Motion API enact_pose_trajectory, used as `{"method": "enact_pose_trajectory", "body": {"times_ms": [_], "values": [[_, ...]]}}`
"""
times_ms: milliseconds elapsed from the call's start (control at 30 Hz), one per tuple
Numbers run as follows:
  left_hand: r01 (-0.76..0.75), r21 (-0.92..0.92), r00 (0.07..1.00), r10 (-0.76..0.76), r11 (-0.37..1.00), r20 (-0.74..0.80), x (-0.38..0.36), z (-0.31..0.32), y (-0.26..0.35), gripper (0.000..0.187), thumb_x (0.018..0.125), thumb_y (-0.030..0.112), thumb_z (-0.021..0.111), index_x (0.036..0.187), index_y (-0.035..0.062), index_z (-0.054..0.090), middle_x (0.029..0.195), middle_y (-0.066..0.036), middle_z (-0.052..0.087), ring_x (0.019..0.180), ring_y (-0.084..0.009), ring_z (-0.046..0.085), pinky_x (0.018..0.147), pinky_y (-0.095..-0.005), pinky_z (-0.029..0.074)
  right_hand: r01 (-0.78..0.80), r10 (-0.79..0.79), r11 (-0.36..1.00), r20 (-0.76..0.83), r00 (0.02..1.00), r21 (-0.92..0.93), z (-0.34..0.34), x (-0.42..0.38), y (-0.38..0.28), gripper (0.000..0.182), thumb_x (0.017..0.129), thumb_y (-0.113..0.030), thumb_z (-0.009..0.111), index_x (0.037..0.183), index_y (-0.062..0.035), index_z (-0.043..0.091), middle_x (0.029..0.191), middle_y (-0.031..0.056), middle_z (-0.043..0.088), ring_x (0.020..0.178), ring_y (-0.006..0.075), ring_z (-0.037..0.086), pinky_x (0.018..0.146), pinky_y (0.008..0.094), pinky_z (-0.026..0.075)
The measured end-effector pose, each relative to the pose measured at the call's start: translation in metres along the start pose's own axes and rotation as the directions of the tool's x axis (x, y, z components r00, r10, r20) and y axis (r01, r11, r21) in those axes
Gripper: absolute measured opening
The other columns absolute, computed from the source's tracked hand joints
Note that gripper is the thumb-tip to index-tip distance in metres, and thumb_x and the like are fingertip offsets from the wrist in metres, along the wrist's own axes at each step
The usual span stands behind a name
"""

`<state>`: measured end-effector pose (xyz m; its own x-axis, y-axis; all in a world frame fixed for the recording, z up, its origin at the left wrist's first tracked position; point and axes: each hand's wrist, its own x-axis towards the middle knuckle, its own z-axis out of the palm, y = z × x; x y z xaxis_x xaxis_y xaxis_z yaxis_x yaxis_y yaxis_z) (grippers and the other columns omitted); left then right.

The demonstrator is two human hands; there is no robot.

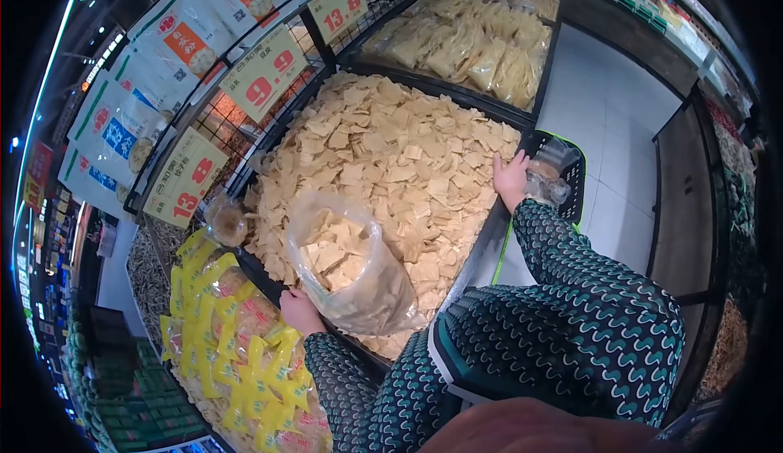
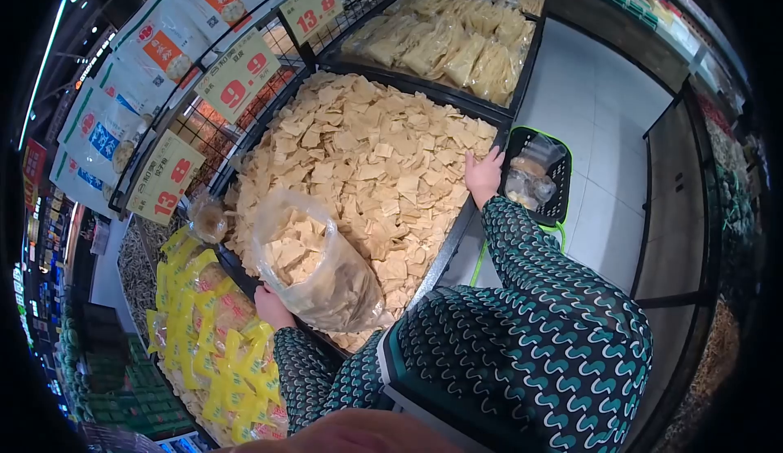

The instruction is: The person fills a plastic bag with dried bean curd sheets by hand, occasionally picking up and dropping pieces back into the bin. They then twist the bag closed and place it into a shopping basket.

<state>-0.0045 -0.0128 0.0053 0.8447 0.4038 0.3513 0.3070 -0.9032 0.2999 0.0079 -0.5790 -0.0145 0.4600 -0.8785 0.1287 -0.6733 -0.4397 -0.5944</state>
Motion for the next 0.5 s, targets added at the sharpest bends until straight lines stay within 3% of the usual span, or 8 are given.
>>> {"method": "enact_pose_trajectory", "body": {"times_ms": [233,500], "values": [[0.037,-0.005,0.999,-0.036,0.999,0.039,0.0009,0.0023,-0.0031,0.034,0.094,0.031,0.047,0.08,0.0003,0.056,0.083,-0.023,0.061,0.081,-0.0438,0.059,0.069,-0.0505,0.045,-0.006,0.006,1.0,0.011,1.0,-0.008,-0.0032,-0.0012,-0.0023,0.09,0.089,-0.058,0.052,0.148,0.003,0.021,0.15,0.0304,0.024,0.123,0.046,0.048,0.101,0.0466,0.043],[-0.01,0.018,1.0,0.01,1.0,-0.027,0.001,0.0024,-0.002,0.029,0.092,0.027,0.052,0.08,0.0022,0.058,0.081,-0.02,0.063,0.075,-0.0411,0.061,0.063,-0.0497,0.048,0.009,-0.009,1.0,-0.001,1.0,-0.014,0.0001,-0.0002,0.0001,0.09,0.089,-0.059,0.052,0.147,0.003,0.022,0.15,0.0306,0.025,0.123,0.0454,0.048,0.101,0.0459,0.043]]}}
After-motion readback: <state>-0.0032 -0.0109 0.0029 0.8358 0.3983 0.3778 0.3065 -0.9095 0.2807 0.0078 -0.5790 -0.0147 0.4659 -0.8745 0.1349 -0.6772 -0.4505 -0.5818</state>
